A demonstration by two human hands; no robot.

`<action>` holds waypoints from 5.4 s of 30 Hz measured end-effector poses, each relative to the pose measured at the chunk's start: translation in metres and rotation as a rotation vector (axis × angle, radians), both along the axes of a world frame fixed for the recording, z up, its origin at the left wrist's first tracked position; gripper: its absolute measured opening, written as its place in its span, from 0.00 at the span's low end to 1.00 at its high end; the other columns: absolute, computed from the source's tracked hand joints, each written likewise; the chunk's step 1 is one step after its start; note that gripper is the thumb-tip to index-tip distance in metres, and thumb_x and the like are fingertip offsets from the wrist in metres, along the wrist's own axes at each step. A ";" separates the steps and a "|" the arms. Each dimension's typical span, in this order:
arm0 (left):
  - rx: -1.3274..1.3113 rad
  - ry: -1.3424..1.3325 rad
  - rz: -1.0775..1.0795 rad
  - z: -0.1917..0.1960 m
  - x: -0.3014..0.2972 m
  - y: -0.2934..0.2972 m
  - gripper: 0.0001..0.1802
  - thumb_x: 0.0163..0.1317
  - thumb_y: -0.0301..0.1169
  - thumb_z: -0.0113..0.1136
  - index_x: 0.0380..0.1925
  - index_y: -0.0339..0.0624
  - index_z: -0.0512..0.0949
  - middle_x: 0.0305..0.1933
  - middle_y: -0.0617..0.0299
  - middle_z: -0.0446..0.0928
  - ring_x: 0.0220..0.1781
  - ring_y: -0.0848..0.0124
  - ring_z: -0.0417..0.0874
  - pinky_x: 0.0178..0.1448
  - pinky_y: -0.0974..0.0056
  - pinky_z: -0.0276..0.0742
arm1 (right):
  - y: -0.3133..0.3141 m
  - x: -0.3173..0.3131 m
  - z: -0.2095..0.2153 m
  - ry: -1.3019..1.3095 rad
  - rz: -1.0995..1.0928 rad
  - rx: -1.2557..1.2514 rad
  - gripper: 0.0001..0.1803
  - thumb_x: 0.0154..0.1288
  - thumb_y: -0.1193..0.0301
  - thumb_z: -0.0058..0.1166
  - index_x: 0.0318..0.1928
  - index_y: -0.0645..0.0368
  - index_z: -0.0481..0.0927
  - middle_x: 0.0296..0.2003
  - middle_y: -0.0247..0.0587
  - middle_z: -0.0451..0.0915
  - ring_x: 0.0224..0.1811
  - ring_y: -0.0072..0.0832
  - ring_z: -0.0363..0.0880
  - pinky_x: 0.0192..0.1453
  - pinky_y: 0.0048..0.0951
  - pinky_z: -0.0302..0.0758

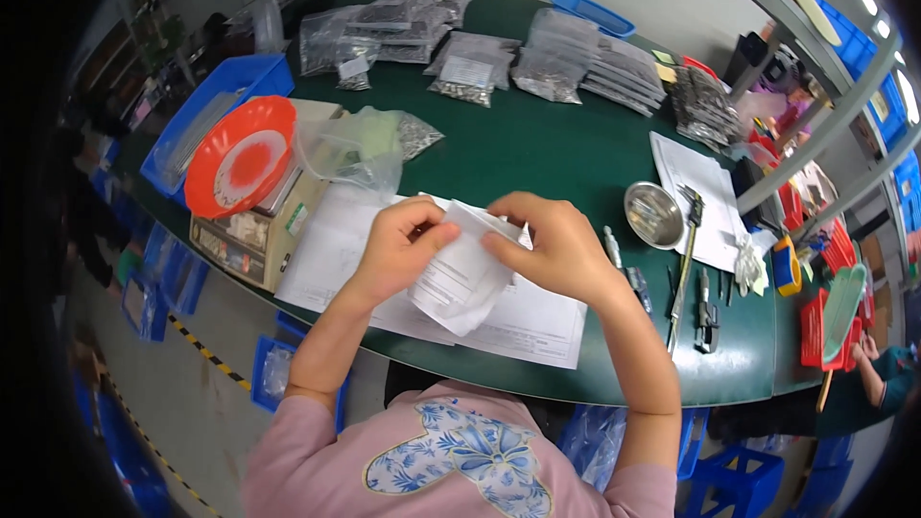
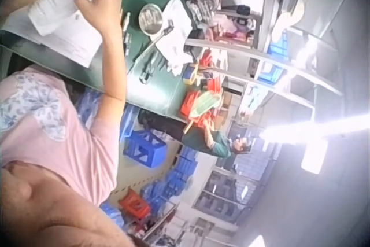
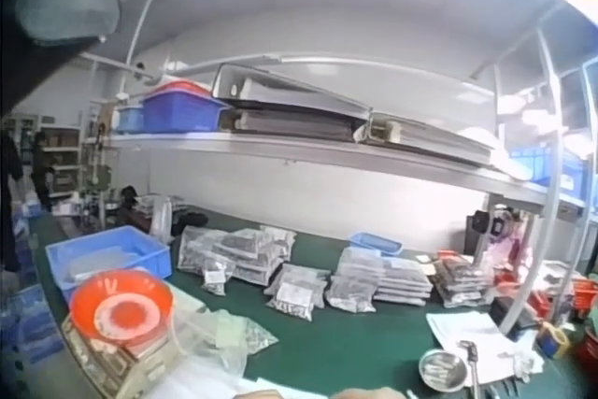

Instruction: Inspecting and measuring small metal components using a caliper and referencing technical drawings in a factory workshop setting.

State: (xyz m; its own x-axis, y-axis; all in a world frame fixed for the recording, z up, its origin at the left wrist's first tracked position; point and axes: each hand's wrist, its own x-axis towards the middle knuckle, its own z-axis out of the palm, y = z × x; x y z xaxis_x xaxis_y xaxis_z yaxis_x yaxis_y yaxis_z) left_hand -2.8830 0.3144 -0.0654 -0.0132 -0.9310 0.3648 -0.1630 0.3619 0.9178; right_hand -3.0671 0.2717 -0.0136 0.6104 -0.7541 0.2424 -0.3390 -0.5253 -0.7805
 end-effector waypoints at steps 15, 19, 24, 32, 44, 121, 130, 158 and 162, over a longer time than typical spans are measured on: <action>0.192 0.339 0.707 -0.045 0.097 -0.021 0.12 0.53 0.32 0.55 0.19 0.36 0.69 0.17 0.63 0.70 0.17 0.77 0.73 0.21 0.73 0.67 | -0.024 0.127 -0.023 0.038 0.120 -1.332 0.12 0.40 0.79 0.54 0.31 0.57 0.74 0.13 0.30 0.65 0.11 0.24 0.65 0.14 0.25 0.60; 0.108 0.494 0.527 -0.040 0.085 -0.020 0.05 0.53 0.26 0.49 0.24 0.35 0.69 0.21 0.62 0.72 0.20 0.77 0.74 0.21 0.74 0.69 | -0.039 0.156 -0.037 0.187 0.184 -1.279 0.13 0.41 0.75 0.51 0.33 0.56 0.73 0.11 0.30 0.63 0.11 0.25 0.64 0.14 0.26 0.60; 0.124 0.687 0.480 -0.039 0.093 -0.020 0.05 0.56 0.26 0.44 0.28 0.36 0.68 0.23 0.62 0.72 0.21 0.77 0.74 0.21 0.75 0.68 | -0.027 0.162 -0.012 0.031 0.258 -1.063 0.13 0.42 0.78 0.52 0.34 0.58 0.73 0.13 0.34 0.69 0.12 0.28 0.69 0.15 0.27 0.64; 0.040 0.617 0.310 -0.051 0.083 -0.020 0.05 0.57 0.28 0.45 0.25 0.39 0.66 0.22 0.64 0.70 0.23 0.78 0.74 0.23 0.75 0.68 | -0.027 0.147 -0.036 0.291 0.126 -1.044 0.11 0.45 0.78 0.54 0.34 0.58 0.74 0.13 0.36 0.71 0.13 0.29 0.71 0.16 0.28 0.65; 0.009 0.620 0.301 -0.057 0.073 -0.026 0.06 0.57 0.26 0.45 0.22 0.39 0.66 0.20 0.65 0.69 0.22 0.80 0.72 0.23 0.76 0.67 | -0.023 0.142 -0.032 0.134 0.032 -0.857 0.11 0.48 0.76 0.53 0.36 0.57 0.74 0.17 0.39 0.74 0.16 0.33 0.73 0.17 0.29 0.68; -0.739 -0.986 0.394 0.060 0.049 -0.104 0.12 0.40 0.27 0.59 0.29 0.43 0.73 0.35 0.61 0.70 0.47 0.62 0.69 0.57 0.51 0.56 | -0.115 0.070 0.001 0.021 -0.108 -0.782 0.04 0.47 0.72 0.53 0.23 0.58 0.74 0.22 0.36 0.73 0.22 0.34 0.72 0.23 0.31 0.66; -0.686 -1.145 0.259 0.061 0.047 -0.106 0.04 0.44 0.27 0.57 0.21 0.42 0.73 0.25 0.63 0.70 0.37 0.65 0.72 0.57 0.51 0.57 | -0.108 0.068 0.001 0.173 -0.061 -0.934 0.02 0.49 0.70 0.49 0.25 0.54 0.73 0.24 0.33 0.72 0.21 0.36 0.73 0.21 0.34 0.68; -0.551 -1.176 0.350 0.077 0.122 -0.113 0.03 0.49 0.25 0.52 0.25 0.41 0.69 0.29 0.56 0.71 0.34 0.56 0.74 0.40 0.56 0.68 | -0.135 0.058 0.031 0.191 -0.180 -1.048 0.05 0.52 0.68 0.49 0.26 0.55 0.71 0.25 0.35 0.72 0.25 0.38 0.72 0.24 0.35 0.66; -0.702 -1.273 0.368 0.092 0.123 -0.160 0.03 0.53 0.26 0.48 0.28 0.40 0.67 0.31 0.52 0.70 0.32 0.52 0.74 0.31 0.55 0.69 | -0.128 0.043 0.024 0.348 -0.376 -0.822 0.11 0.52 0.66 0.49 0.35 0.56 0.69 0.29 0.40 0.75 0.32 0.40 0.73 0.33 0.36 0.68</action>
